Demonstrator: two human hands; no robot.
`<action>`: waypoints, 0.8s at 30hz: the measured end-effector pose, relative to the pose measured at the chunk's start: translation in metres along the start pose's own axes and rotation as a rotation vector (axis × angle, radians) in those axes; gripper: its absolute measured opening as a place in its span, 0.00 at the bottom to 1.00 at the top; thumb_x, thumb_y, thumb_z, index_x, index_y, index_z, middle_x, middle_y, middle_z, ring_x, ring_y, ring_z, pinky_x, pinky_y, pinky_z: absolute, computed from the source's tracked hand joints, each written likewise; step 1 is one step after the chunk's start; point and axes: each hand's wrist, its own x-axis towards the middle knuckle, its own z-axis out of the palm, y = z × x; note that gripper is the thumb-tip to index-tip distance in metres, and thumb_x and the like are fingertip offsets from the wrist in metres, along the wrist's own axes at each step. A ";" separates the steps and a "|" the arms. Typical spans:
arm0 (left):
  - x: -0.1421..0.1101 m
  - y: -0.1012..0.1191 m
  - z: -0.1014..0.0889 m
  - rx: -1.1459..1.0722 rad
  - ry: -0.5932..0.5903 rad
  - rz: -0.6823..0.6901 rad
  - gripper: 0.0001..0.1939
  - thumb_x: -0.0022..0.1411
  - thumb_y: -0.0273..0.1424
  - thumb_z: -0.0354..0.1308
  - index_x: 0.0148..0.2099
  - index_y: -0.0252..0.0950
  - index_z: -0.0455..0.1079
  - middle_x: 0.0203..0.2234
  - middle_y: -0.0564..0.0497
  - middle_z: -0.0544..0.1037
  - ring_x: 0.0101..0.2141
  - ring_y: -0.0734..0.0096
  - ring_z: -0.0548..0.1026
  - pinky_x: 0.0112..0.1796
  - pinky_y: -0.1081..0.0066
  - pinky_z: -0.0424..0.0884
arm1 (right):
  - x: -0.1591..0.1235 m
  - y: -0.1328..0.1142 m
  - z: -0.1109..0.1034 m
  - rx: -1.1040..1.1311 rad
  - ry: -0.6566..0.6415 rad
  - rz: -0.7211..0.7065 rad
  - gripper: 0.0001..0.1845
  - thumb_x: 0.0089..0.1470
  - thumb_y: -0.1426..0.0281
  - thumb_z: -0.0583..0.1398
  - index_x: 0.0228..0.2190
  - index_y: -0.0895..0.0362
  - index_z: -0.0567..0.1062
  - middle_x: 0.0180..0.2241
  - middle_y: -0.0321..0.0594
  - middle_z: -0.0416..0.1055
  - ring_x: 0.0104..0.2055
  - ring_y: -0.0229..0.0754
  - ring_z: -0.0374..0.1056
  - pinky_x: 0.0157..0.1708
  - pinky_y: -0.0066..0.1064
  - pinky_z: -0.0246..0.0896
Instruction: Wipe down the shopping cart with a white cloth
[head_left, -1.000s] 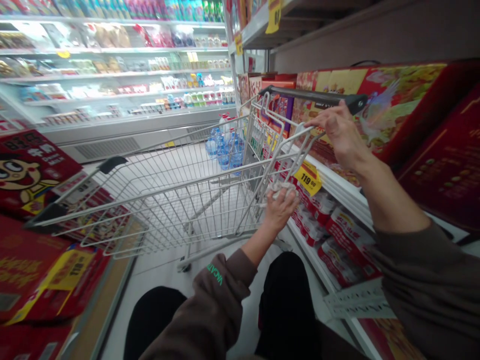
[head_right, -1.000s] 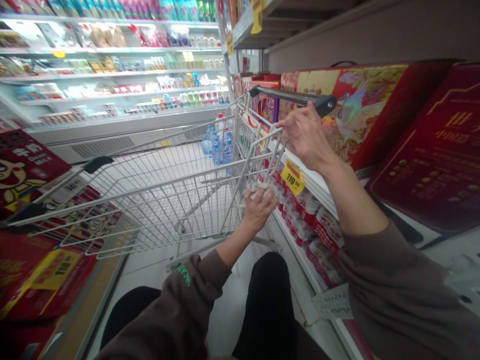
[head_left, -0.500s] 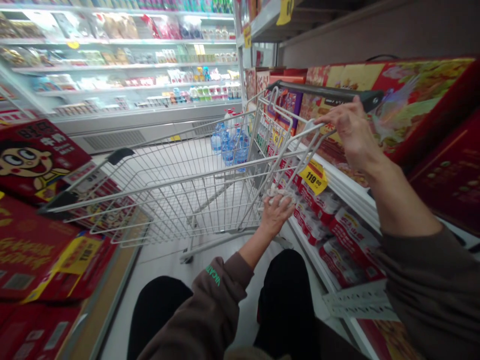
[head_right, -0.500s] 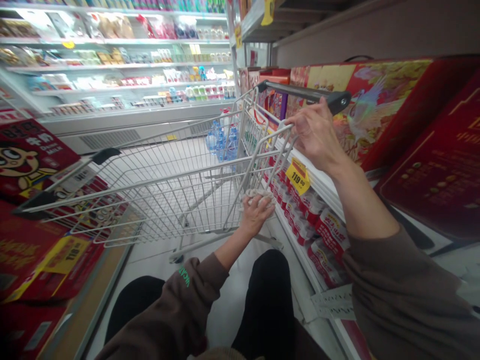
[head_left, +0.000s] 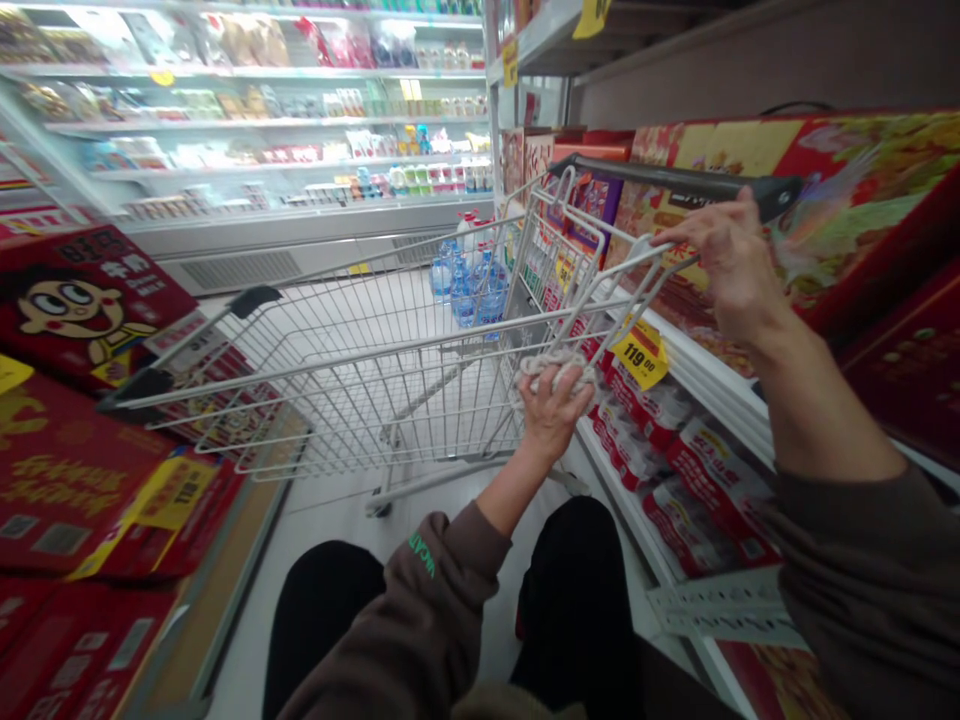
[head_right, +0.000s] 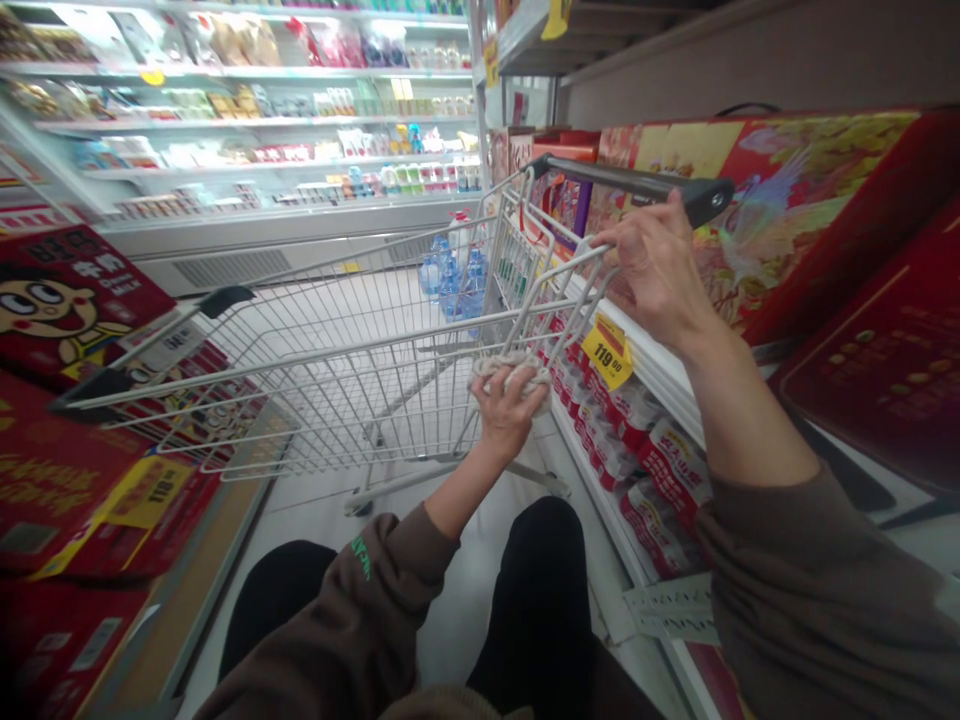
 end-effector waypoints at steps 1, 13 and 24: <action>-0.010 -0.003 0.003 0.012 -0.031 0.029 0.06 0.70 0.31 0.60 0.45 0.49 0.77 0.49 0.54 0.82 0.52 0.58 0.73 0.53 0.51 0.57 | 0.000 0.000 0.000 0.004 0.000 0.006 0.45 0.66 0.45 0.32 0.43 0.54 0.80 0.43 0.44 0.77 0.57 0.49 0.66 0.72 0.57 0.34; -0.019 -0.004 -0.013 -0.029 -0.094 -0.026 0.09 0.69 0.31 0.60 0.45 0.52 0.77 0.51 0.55 0.80 0.55 0.59 0.70 0.54 0.52 0.57 | -0.002 0.005 0.005 0.063 0.041 0.009 0.43 0.67 0.45 0.35 0.44 0.54 0.81 0.43 0.45 0.77 0.57 0.48 0.65 0.73 0.52 0.31; -0.065 -0.018 -0.037 -0.103 -0.430 -0.132 0.15 0.61 0.23 0.64 0.46 0.50 0.78 0.54 0.50 0.76 0.55 0.55 0.68 0.52 0.51 0.61 | -0.003 0.006 0.006 0.072 0.073 -0.017 0.42 0.66 0.44 0.36 0.43 0.51 0.82 0.42 0.44 0.77 0.58 0.50 0.65 0.71 0.58 0.33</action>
